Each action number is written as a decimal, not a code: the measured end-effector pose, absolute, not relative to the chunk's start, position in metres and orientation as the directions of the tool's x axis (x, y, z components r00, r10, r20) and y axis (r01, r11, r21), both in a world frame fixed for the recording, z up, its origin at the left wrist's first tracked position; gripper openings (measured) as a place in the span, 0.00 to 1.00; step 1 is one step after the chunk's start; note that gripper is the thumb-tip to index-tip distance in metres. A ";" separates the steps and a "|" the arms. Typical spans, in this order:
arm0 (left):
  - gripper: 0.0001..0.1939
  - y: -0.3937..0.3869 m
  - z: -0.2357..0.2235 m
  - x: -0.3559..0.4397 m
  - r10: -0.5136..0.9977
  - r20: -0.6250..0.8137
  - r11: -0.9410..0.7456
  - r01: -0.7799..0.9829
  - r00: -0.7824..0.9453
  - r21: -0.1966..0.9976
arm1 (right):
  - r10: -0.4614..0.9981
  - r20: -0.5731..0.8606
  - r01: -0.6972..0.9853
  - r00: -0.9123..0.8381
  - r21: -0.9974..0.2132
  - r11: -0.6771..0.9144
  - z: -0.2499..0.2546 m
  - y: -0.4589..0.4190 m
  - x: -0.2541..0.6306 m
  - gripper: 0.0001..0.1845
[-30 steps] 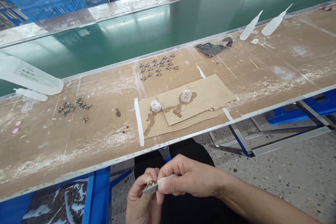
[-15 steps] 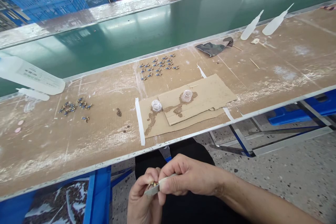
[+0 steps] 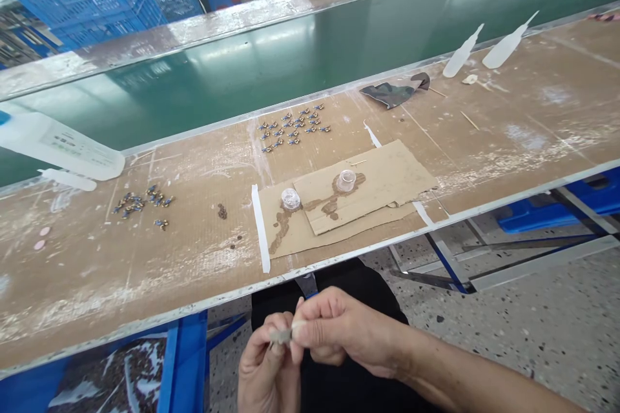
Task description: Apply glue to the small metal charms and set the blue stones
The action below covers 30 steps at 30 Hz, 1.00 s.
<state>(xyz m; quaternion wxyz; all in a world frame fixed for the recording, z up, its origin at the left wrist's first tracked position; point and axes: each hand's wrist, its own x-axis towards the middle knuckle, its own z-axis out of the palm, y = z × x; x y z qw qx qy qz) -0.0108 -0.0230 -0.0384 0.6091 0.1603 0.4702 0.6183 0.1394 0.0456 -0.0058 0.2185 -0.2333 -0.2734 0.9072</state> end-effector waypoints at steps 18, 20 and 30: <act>0.13 -0.011 -0.015 0.011 0.743 -0.599 0.255 -0.700 -0.300 0.667 | 0.706 -0.350 -0.323 -0.616 -0.705 -0.631 -0.011 0.047 0.124 0.20; 0.12 -0.012 -0.020 0.008 0.744 -0.604 0.269 -0.700 -0.285 0.662 | 0.695 -0.349 -0.321 -0.629 -0.697 -0.641 -0.010 0.048 0.122 0.21; 0.10 -0.016 -0.034 -0.004 0.747 -0.642 0.314 -0.758 -0.176 0.572 | 0.656 -0.416 -0.286 -0.630 -0.661 -0.694 -0.003 0.052 0.120 0.24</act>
